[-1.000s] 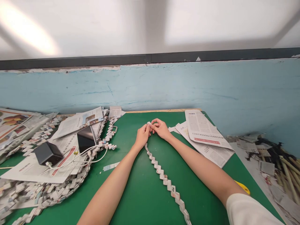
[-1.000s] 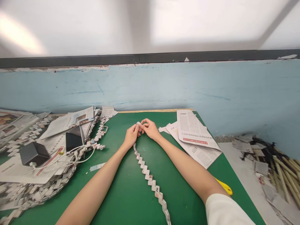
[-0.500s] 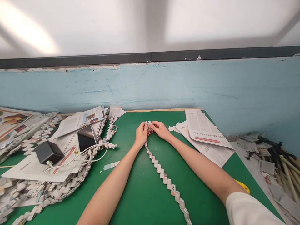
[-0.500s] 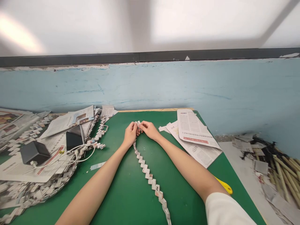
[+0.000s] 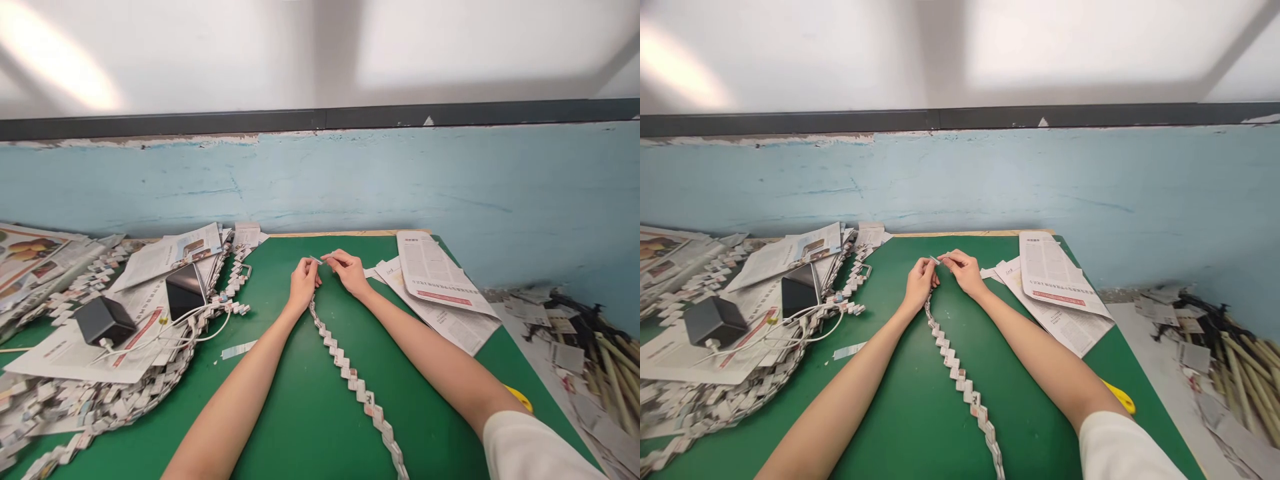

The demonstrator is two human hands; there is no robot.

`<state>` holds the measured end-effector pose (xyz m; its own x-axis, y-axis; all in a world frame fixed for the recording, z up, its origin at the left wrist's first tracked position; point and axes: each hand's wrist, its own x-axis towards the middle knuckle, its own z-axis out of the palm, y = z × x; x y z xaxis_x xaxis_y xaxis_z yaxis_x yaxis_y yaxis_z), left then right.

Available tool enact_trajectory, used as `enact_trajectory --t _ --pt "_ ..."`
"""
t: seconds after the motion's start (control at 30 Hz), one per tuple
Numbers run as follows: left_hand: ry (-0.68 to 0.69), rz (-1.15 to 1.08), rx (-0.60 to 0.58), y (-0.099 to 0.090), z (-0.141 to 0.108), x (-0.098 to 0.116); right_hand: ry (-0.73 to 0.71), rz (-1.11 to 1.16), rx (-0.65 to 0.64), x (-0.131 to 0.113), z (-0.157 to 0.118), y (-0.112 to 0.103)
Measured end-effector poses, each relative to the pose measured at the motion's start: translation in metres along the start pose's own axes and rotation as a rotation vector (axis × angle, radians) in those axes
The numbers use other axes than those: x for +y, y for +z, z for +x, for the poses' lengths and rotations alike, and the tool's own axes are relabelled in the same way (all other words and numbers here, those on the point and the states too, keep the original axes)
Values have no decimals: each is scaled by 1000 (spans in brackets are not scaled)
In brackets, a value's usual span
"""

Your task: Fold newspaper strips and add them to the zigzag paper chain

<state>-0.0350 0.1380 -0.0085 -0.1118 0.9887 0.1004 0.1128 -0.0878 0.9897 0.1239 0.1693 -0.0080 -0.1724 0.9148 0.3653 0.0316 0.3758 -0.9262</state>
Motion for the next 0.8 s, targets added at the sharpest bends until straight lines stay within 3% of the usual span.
enact_trajectory --t 0.3,0.6,0.8 --pt "-43 -113 -99 -4 8 -8 -41 91 -46 5 -2 2" --pt "-58 -140 -59 -4 7 -7 -48 85 -95 -4 -3 1" --pt "-58 -162 -37 -4 7 -5 -43 107 -41 -5 -2 0"
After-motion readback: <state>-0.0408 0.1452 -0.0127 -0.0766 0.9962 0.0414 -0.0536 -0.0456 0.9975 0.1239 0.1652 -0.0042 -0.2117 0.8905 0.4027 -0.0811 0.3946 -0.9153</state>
